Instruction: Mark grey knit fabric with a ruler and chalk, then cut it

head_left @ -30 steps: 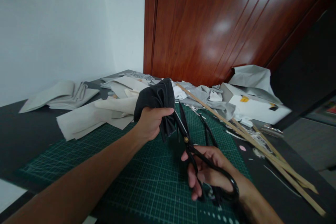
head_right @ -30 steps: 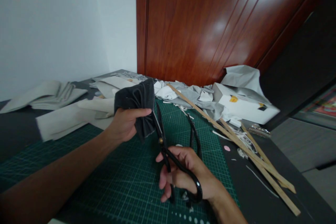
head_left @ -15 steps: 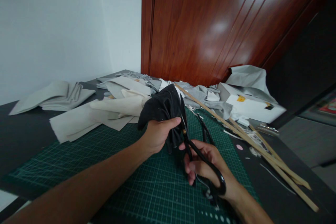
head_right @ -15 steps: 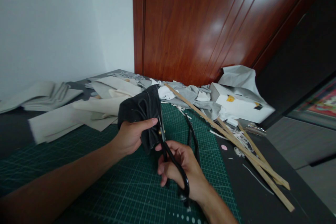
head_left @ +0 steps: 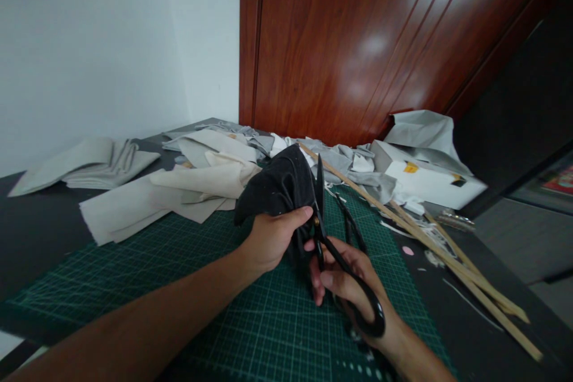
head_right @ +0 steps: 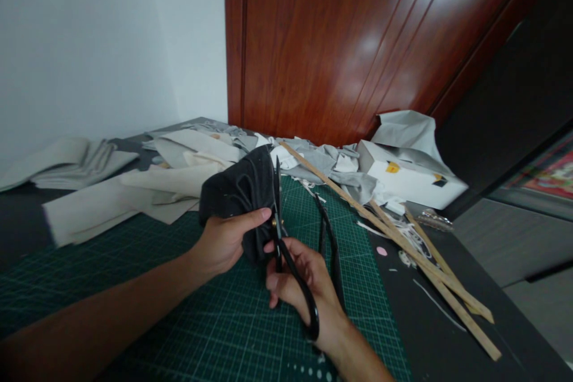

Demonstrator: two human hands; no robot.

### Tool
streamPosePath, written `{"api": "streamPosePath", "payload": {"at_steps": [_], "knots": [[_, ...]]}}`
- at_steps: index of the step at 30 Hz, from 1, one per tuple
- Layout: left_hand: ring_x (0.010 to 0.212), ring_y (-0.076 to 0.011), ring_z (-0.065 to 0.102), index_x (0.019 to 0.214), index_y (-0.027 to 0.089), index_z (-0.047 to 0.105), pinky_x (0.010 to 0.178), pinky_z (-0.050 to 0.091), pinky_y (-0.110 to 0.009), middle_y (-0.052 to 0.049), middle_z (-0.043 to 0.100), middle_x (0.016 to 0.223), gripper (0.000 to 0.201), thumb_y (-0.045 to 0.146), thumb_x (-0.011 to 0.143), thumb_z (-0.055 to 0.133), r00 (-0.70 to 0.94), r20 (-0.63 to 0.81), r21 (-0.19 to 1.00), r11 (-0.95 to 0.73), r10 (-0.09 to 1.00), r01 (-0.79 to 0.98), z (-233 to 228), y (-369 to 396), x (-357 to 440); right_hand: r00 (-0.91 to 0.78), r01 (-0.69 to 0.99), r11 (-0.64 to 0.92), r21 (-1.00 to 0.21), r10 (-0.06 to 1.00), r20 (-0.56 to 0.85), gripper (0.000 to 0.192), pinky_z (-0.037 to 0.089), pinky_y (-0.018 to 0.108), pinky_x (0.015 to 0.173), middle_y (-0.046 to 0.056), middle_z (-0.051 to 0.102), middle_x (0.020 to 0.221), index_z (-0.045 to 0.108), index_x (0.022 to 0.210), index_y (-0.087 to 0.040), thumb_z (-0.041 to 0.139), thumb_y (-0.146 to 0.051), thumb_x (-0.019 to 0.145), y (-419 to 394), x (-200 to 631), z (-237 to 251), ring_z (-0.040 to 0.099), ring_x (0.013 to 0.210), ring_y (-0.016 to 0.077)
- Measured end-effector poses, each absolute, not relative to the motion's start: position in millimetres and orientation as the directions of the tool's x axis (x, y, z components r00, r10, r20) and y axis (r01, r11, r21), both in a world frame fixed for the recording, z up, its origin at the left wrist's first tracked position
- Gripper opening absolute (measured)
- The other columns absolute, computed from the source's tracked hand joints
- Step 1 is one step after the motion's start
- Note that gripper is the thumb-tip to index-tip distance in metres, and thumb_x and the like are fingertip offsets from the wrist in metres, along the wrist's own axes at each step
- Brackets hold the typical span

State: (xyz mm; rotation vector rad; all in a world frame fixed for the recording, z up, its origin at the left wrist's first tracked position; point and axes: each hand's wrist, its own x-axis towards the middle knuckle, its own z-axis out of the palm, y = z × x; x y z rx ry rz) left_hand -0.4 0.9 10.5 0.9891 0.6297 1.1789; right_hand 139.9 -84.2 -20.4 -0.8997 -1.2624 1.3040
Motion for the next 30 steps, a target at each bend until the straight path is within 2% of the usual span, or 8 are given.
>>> {"api": "streamPosePath", "payload": {"at_steps": [6,11,16,30], "knots": [[0.053,-0.0202,0.065,0.064,0.016,0.074,0.052,0.055,-0.033,-0.006,0.071,0.063,0.023,0.036,0.063,0.086,0.294,0.093,0.902,0.045,0.951,-0.430,7,2,0,-0.138,-0.181,0.132,-0.975,0.978,0.158,0.041,0.045,0.025,0.053,-0.003,0.060,0.074,0.069,0.113,-0.019,0.079,-0.042,0.081,-84,140,-23,0.052,0.058,0.0118],[0.065,-0.0218,0.070,0.068,0.017,0.076,0.065,0.060,-0.035,-0.006,0.076,0.073,0.021,0.035,0.065,0.086,0.256,0.137,0.907,-0.018,0.957,-0.420,2,4,0,-0.112,-0.158,0.148,-0.976,0.980,0.167,0.037,0.040,0.023,0.053,-0.004,0.060,0.071,0.069,0.110,-0.019,0.079,-0.039,0.081,-85,139,-21,0.050,0.055,0.0095],[0.072,-0.0233,0.071,0.073,0.016,0.078,0.070,0.061,-0.037,-0.008,0.078,0.081,0.022,0.037,0.068,0.085,0.247,0.143,0.919,-0.036,0.959,-0.392,2,4,-1,-0.074,-0.153,0.150,-0.977,0.984,0.163,0.035,0.039,0.023,0.050,-0.005,0.059,0.069,0.070,0.107,-0.019,0.080,-0.039,0.081,-86,138,-20,0.047,0.052,0.0090],[0.078,-0.0250,0.073,0.076,0.016,0.078,0.080,0.061,-0.039,-0.008,0.079,0.084,0.025,0.039,0.068,0.082,0.219,0.171,0.932,-0.086,0.961,-0.351,-7,9,1,-0.051,-0.193,0.125,-0.973,0.989,0.137,0.034,0.038,0.018,0.043,-0.008,0.056,0.060,0.068,0.101,-0.018,0.082,-0.039,0.078,-86,135,-21,0.044,0.043,0.0057]]}}
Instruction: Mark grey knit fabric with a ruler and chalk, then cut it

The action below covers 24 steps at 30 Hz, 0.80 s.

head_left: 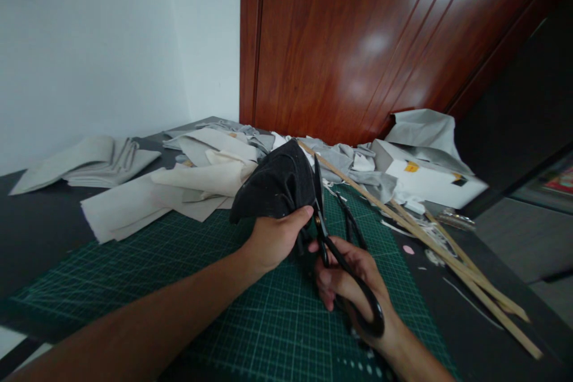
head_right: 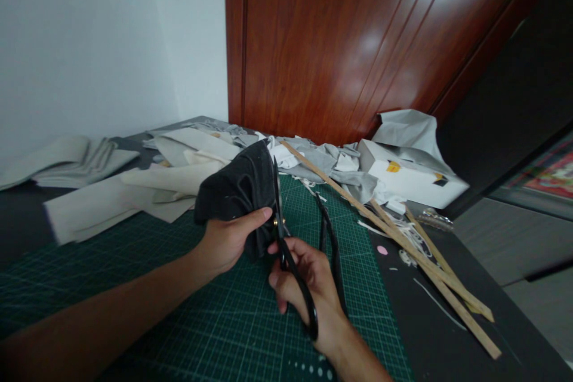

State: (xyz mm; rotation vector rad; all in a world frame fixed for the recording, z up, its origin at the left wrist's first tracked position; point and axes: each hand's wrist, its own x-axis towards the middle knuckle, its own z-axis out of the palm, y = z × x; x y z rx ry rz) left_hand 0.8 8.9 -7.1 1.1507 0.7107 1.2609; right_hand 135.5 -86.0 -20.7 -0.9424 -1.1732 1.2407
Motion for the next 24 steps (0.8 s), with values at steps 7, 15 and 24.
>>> {"api": "streamPosePath", "payload": {"at_steps": [7,15,24], "knots": [[0.074,-0.0242,0.072,0.079,0.016,0.077,0.077,0.061,-0.040,-0.007,0.078,0.083,0.025,0.039,0.070,0.081,0.209,0.176,0.933,-0.095,0.962,-0.346,-4.6,7.6,2.0,-0.020,-0.203,0.086,-0.975,0.996,0.092,0.029,0.038,0.018,0.039,-0.009,0.054,0.057,0.066,0.093,-0.018,0.081,-0.031,0.073,-86.8,133.9,-17.8,0.044,0.040,0.0061],[0.075,-0.0240,0.072,0.078,0.016,0.077,0.079,0.061,-0.040,-0.008,0.078,0.083,0.025,0.039,0.071,0.081,0.203,0.196,0.937,-0.122,0.959,-0.326,-5.4,7.3,0.6,-0.007,-0.203,0.059,-0.977,0.998,0.062,0.027,0.035,0.018,0.038,-0.010,0.053,0.053,0.064,0.091,-0.017,0.077,-0.026,0.069,-85.7,131.5,-15.6,0.042,0.037,0.0057],[0.073,-0.0246,0.072,0.075,0.016,0.077,0.077,0.061,-0.040,-0.008,0.078,0.081,0.024,0.040,0.071,0.079,0.216,0.196,0.943,-0.124,0.956,-0.309,-8.7,8.6,0.5,0.016,-0.142,0.024,-0.990,1.000,0.022,0.031,0.033,0.018,0.036,-0.011,0.048,0.048,0.061,0.093,-0.017,0.077,-0.033,0.071,-87.4,129.8,-12.5,0.038,0.035,0.0058]]}}
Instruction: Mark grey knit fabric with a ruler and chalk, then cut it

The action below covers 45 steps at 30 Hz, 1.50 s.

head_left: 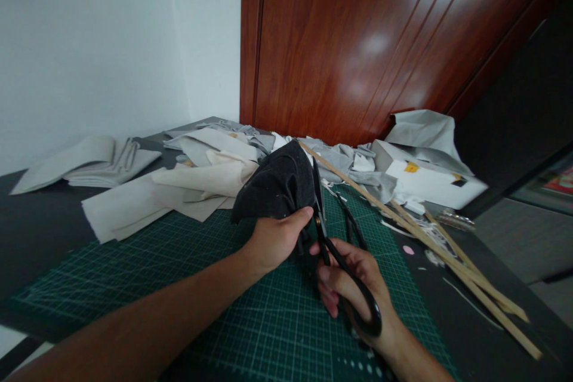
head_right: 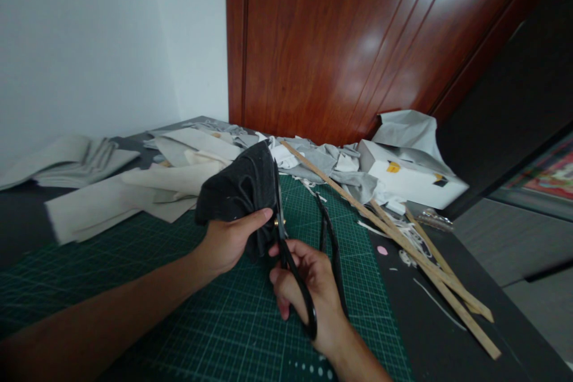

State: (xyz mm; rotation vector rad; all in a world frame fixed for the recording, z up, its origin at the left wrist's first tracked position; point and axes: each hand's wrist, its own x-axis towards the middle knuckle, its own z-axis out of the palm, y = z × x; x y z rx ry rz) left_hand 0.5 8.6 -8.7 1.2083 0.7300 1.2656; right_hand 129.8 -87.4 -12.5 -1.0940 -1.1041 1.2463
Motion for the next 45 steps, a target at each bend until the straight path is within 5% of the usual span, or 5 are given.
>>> {"api": "streamPosePath", "payload": {"at_steps": [45], "knots": [[0.075,-0.0254,0.075,0.075,0.016,0.077,0.078,0.062,-0.038,-0.007,0.079,0.081,0.020,0.035,0.068,0.082,0.188,0.161,0.928,-0.084,0.969,-0.362,0,5,2,0.070,0.014,0.001,-1.000,0.998,0.002,0.041,0.028,0.019,0.036,-0.012,0.045,0.045,0.060,0.092,-0.018,0.078,-0.050,0.075,-89,124,-2,0.034,0.033,0.0052]]}}
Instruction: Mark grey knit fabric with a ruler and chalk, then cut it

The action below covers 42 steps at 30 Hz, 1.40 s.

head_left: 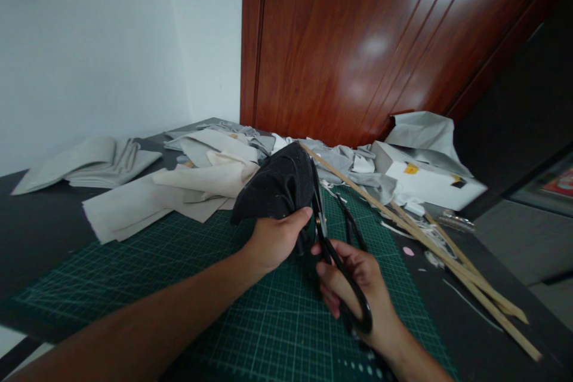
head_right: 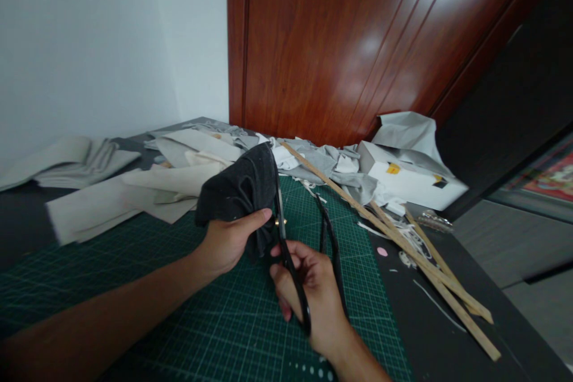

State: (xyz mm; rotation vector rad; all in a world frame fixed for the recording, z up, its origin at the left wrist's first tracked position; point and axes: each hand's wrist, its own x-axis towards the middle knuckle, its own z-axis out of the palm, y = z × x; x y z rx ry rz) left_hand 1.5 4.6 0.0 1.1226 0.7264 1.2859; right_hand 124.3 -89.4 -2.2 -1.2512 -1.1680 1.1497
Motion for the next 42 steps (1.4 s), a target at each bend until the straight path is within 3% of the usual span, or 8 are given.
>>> {"api": "streamPosePath", "payload": {"at_steps": [17,25,30,36,40,42], "knots": [[0.068,-0.0245,0.073,0.068,0.017,0.074,0.070,0.061,-0.036,-0.005,0.075,0.069,0.017,0.031,0.066,0.084,0.178,0.136,0.900,-0.047,0.974,-0.432,-2,5,3,0.066,0.039,0.034,-0.999,0.997,0.036,0.042,0.029,0.018,0.035,-0.012,0.044,0.046,0.059,0.091,-0.018,0.076,-0.053,0.077,-88,124,-4,0.034,0.033,0.0048],[0.069,-0.0174,0.072,0.093,0.017,0.076,0.067,0.063,-0.032,-0.002,0.079,0.086,0.038,0.031,0.062,0.092,0.095,0.089,0.760,-0.006,0.992,-0.649,21,4,5,0.055,0.016,0.048,-0.999,0.997,0.049,0.041,0.028,0.018,0.035,-0.013,0.043,0.045,0.060,0.093,-0.018,0.078,-0.051,0.077,-87,126,-11,0.032,0.033,0.0045],[0.063,-0.0177,0.071,0.093,0.014,0.077,0.064,0.062,-0.032,-0.005,0.079,0.084,0.035,0.026,0.065,0.093,0.242,0.012,0.658,0.174,0.970,-0.732,30,9,0,0.063,0.023,0.047,-0.999,0.997,0.048,0.041,0.029,0.018,0.035,-0.012,0.043,0.046,0.060,0.092,-0.017,0.077,-0.052,0.078,-87,126,-10,0.034,0.033,0.0046],[0.058,-0.0180,0.069,0.081,0.014,0.074,0.059,0.059,-0.031,-0.007,0.075,0.072,0.026,0.040,0.081,0.080,0.561,-0.069,0.612,0.479,0.825,-0.629,39,20,-10,0.042,0.016,0.041,-0.999,0.998,0.041,0.039,0.030,0.017,0.035,-0.012,0.044,0.046,0.061,0.092,-0.017,0.079,-0.047,0.076,-87,125,-9,0.034,0.033,0.0043],[0.048,-0.0160,0.063,0.072,0.014,0.072,0.050,0.054,-0.029,-0.003,0.067,0.056,0.018,0.028,0.080,0.078,0.541,-0.099,0.645,0.467,0.836,-0.604,42,24,-14,0.034,0.022,0.030,-0.999,0.999,0.030,0.037,0.032,0.017,0.035,-0.012,0.044,0.046,0.061,0.094,-0.017,0.080,-0.043,0.076,-89,124,-11,0.035,0.033,0.0045],[0.050,-0.0164,0.066,0.075,0.012,0.073,0.051,0.056,-0.028,-0.004,0.070,0.059,0.012,0.022,0.077,0.079,0.490,-0.103,0.655,0.430,0.865,-0.621,42,24,-14,0.022,0.023,0.034,-0.999,0.999,0.035,0.036,0.032,0.017,0.035,-0.012,0.044,0.046,0.062,0.094,-0.017,0.080,-0.043,0.077,-89,124,-11,0.035,0.033,0.0043]]}}
